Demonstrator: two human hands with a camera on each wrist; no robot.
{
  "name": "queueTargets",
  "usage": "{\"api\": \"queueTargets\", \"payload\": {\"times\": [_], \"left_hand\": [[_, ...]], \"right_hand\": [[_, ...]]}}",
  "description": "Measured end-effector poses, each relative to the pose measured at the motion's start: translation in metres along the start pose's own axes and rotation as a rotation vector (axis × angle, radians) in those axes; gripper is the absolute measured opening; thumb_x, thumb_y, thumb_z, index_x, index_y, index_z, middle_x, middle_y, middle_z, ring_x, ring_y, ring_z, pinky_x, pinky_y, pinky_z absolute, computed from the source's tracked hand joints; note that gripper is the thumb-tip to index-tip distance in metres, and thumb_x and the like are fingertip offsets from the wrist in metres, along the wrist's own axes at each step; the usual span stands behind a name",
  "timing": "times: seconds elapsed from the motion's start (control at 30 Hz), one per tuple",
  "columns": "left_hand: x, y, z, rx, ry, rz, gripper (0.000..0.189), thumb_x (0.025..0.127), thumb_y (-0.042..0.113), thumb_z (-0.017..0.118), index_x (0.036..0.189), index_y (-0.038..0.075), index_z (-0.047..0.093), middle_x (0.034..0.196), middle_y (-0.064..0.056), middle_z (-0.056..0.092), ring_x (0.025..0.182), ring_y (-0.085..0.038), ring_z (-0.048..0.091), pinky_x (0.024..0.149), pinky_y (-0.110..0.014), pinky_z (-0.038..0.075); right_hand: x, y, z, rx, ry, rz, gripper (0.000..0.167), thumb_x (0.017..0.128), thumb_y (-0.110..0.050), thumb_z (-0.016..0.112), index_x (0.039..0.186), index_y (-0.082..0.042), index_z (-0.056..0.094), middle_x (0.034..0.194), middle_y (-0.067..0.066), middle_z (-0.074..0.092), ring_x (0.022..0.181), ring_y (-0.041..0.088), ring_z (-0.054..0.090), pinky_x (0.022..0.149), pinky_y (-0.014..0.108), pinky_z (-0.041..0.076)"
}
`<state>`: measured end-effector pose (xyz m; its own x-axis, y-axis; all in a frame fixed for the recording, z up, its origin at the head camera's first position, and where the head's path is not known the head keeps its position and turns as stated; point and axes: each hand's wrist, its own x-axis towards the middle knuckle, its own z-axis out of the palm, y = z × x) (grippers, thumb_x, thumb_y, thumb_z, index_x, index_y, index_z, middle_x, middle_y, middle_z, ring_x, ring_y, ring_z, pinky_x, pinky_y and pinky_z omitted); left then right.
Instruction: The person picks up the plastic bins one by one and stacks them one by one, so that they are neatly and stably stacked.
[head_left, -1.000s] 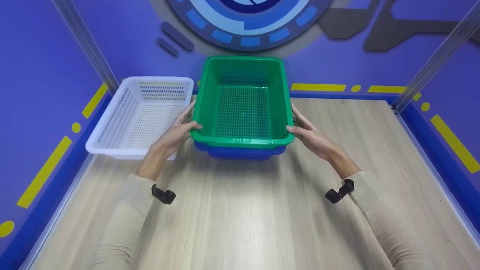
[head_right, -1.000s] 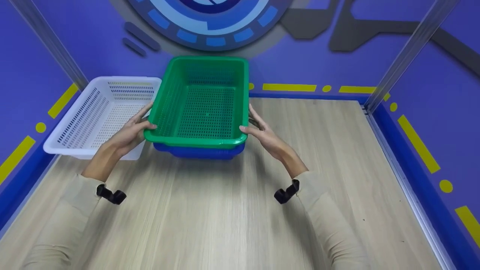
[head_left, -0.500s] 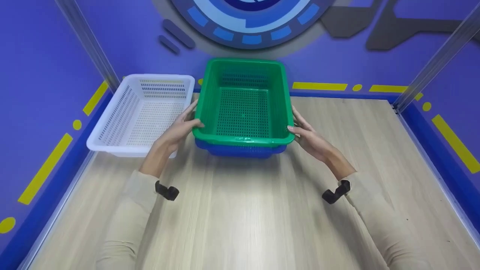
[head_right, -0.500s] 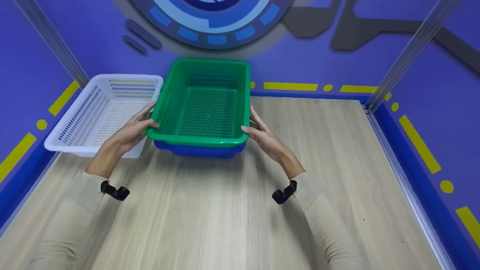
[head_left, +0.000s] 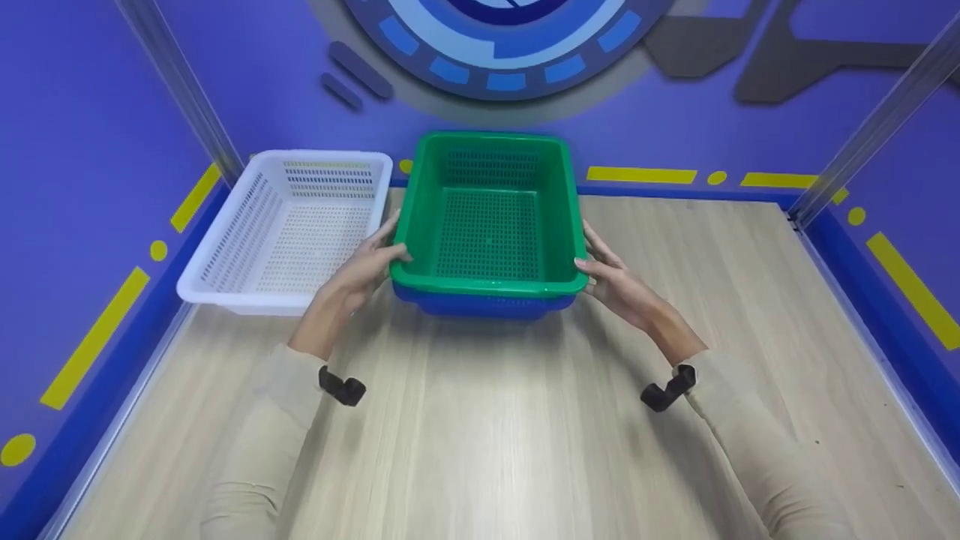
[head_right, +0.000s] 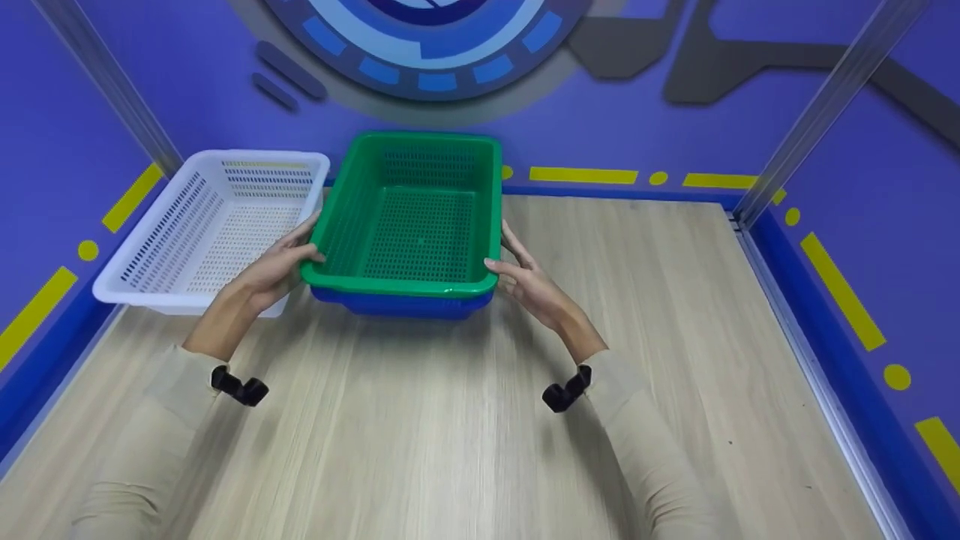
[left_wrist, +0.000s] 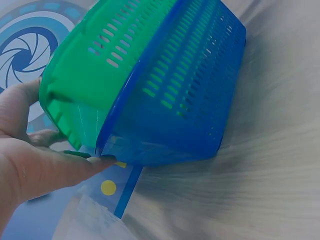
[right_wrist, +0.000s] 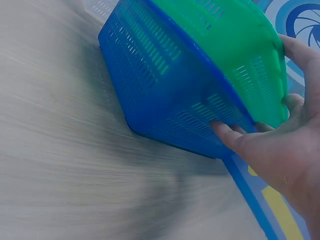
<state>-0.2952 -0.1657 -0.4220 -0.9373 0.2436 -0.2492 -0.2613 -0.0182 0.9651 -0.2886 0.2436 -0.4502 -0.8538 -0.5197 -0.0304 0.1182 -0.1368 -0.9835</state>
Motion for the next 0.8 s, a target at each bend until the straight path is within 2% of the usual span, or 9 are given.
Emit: {"api": "queueTargets", "payload": {"times": [0.27, 0.53, 0.7, 0.8], "left_hand": [[0.004, -0.006, 0.005, -0.065, 0.049, -0.042, 0.093, 0.090, 0.000, 0.056, 0.164, 0.036, 0.015, 0.175, 0.005, 0.001, 0.157, -0.022, 0.013, 0.128, -0.048, 0.016], [0.005, -0.009, 0.006, 0.025, 0.071, -0.003, 0.090, 0.091, 0.004, 0.055, 0.165, 0.031, 0.011, 0.175, 0.001, 0.000, 0.158, -0.021, 0.002, 0.128, -0.050, 0.003], [0.008, -0.012, 0.008, -0.009, 0.083, 0.001, 0.091, 0.089, 0.000, 0.054, 0.165, 0.029, 0.013, 0.175, 0.002, 0.002, 0.155, -0.019, 0.008, 0.126, -0.045, 0.011], [0.007, -0.014, 0.008, -0.004, 0.076, 0.001, 0.083, 0.091, -0.004, 0.050, 0.164, 0.025, 0.024, 0.174, 0.001, 0.006, 0.156, -0.018, 0.008, 0.125, -0.042, 0.015]], "right_hand": [[0.001, 0.007, -0.001, 0.030, 0.011, 0.009, 0.080, 0.106, -0.017, 0.049, 0.165, -0.036, -0.002, 0.174, -0.003, -0.005, 0.161, 0.029, 0.008, 0.127, 0.057, 0.019], [0.003, 0.015, -0.001, 0.033, 0.002, 0.018, 0.079, 0.106, -0.019, 0.049, 0.165, -0.035, -0.002, 0.174, -0.001, -0.007, 0.161, 0.028, 0.000, 0.127, 0.062, 0.012], [0.006, 0.020, -0.001, 0.027, 0.015, 0.039, 0.079, 0.106, -0.018, 0.048, 0.165, -0.035, -0.002, 0.174, -0.001, -0.008, 0.161, 0.027, 0.000, 0.127, 0.062, 0.011], [0.008, 0.022, 0.001, 0.025, 0.025, 0.055, 0.080, 0.106, -0.018, 0.050, 0.165, -0.034, -0.002, 0.174, -0.001, -0.006, 0.161, 0.027, 0.001, 0.127, 0.060, 0.012]]}}
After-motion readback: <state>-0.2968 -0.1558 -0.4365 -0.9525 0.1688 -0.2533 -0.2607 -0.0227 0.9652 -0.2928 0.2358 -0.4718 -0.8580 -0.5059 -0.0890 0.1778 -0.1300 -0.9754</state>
